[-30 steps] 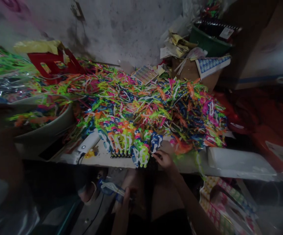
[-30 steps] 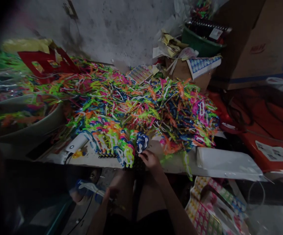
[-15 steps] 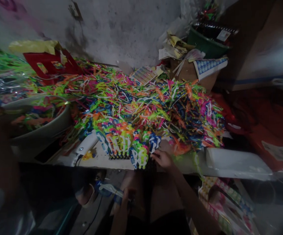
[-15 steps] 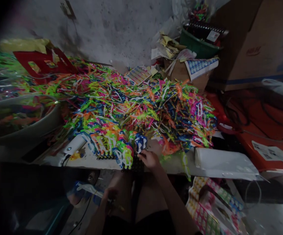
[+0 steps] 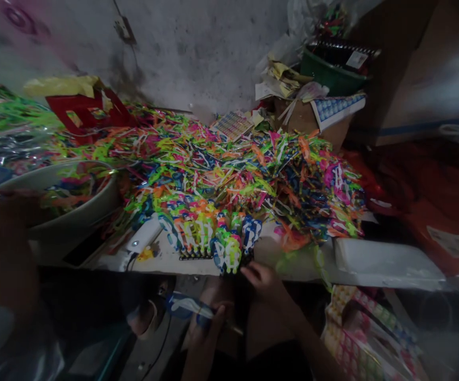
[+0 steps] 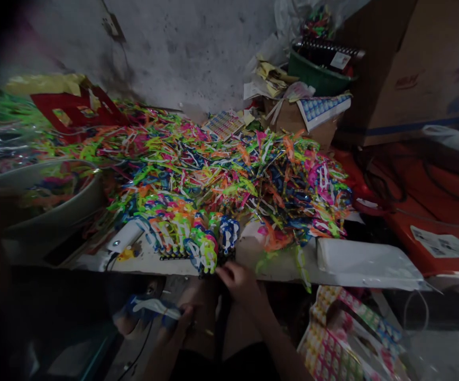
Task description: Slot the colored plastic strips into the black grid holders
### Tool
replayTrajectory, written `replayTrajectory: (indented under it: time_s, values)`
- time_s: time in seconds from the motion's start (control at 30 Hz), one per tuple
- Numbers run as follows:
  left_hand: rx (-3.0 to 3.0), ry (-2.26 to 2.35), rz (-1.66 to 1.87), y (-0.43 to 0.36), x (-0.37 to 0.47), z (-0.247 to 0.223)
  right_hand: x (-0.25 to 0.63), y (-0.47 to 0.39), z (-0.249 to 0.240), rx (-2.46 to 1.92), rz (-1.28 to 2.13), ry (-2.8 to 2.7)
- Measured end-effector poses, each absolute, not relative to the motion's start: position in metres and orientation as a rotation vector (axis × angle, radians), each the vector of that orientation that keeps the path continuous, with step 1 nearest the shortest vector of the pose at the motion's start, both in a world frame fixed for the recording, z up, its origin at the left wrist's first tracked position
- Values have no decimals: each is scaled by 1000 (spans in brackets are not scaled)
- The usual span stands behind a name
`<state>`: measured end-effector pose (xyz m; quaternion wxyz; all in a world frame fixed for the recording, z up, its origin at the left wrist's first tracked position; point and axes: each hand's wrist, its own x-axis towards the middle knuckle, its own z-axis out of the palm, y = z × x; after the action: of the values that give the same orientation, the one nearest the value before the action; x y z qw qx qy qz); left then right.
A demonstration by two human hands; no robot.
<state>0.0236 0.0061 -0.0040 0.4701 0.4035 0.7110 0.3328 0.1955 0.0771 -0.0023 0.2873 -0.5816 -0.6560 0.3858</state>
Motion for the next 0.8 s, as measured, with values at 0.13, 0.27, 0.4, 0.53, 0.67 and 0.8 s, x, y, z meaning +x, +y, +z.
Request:
replayTrajectory:
  time_s: [0.13,0.27,0.4,0.53,0.67,0.8]
  values:
    - [1109,1617,839,4,19,-3,193,40,7,-1065,1572,-1940]
    - [1336,1421,780,11,8,-2,194,28,-2,-1135,1647,-1848]
    - [1426,1400,743,17,4,-1,196,25,-4,-1187,1636,-1873]
    - [1438,1386,756,21,4,-6,207,30,0,-1180,1673,-1699]
    - [1291,1395,758,28,3,-21,227,58,-3,-1248,1592,-1285]
    - [1124,1479,763,32,5,-38,245,94,-12,-1316,1501,-1148]
